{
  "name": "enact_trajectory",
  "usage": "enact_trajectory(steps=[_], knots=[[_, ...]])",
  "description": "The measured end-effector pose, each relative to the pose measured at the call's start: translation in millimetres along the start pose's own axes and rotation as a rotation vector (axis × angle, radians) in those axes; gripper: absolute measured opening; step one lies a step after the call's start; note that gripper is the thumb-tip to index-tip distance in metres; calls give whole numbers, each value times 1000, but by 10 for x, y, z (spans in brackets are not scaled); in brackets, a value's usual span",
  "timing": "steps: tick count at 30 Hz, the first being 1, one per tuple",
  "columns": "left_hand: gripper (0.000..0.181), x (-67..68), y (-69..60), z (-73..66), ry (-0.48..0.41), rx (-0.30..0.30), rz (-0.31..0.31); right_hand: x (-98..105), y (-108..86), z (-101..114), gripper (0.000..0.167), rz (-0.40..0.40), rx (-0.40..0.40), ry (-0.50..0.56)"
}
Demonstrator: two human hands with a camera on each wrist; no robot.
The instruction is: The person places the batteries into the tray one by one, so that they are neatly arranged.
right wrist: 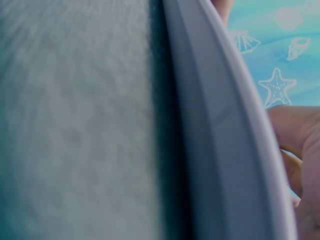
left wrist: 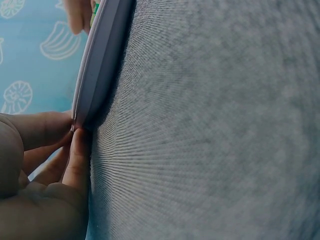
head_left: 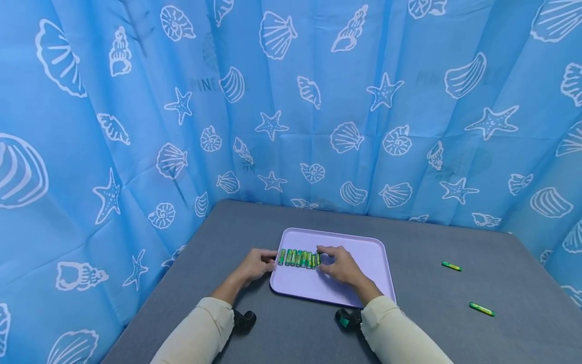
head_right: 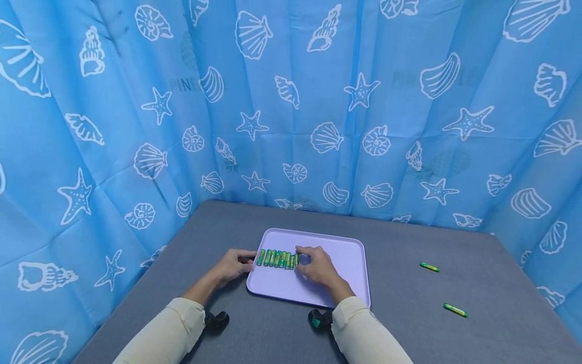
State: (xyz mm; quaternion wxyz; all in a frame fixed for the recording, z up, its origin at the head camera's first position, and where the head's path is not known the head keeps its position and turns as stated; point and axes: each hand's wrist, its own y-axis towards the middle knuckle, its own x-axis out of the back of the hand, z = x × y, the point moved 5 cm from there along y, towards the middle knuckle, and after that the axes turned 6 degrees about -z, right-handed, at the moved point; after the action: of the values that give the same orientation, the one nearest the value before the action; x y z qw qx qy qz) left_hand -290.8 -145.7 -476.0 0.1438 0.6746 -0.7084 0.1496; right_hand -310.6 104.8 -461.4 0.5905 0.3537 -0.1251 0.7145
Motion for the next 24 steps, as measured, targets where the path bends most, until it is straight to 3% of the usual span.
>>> enact_trajectory(steps=[7, 15, 20, 24], knots=[[39, 9, -10, -15, 3, -2, -2, -45, -14, 53, 58, 45, -23, -58], [39, 6, -15, -18, 3, 3, -4, -20, -17, 54, 61, 32, -56, -55], [40, -4, -5, -10, -2, -8, -4, 74, -62, 104, 60, -6, -17, -25], [39, 2, 1, 0, -7, -5, -8, 215, -138, 161, 58, -64, 59, -19]])
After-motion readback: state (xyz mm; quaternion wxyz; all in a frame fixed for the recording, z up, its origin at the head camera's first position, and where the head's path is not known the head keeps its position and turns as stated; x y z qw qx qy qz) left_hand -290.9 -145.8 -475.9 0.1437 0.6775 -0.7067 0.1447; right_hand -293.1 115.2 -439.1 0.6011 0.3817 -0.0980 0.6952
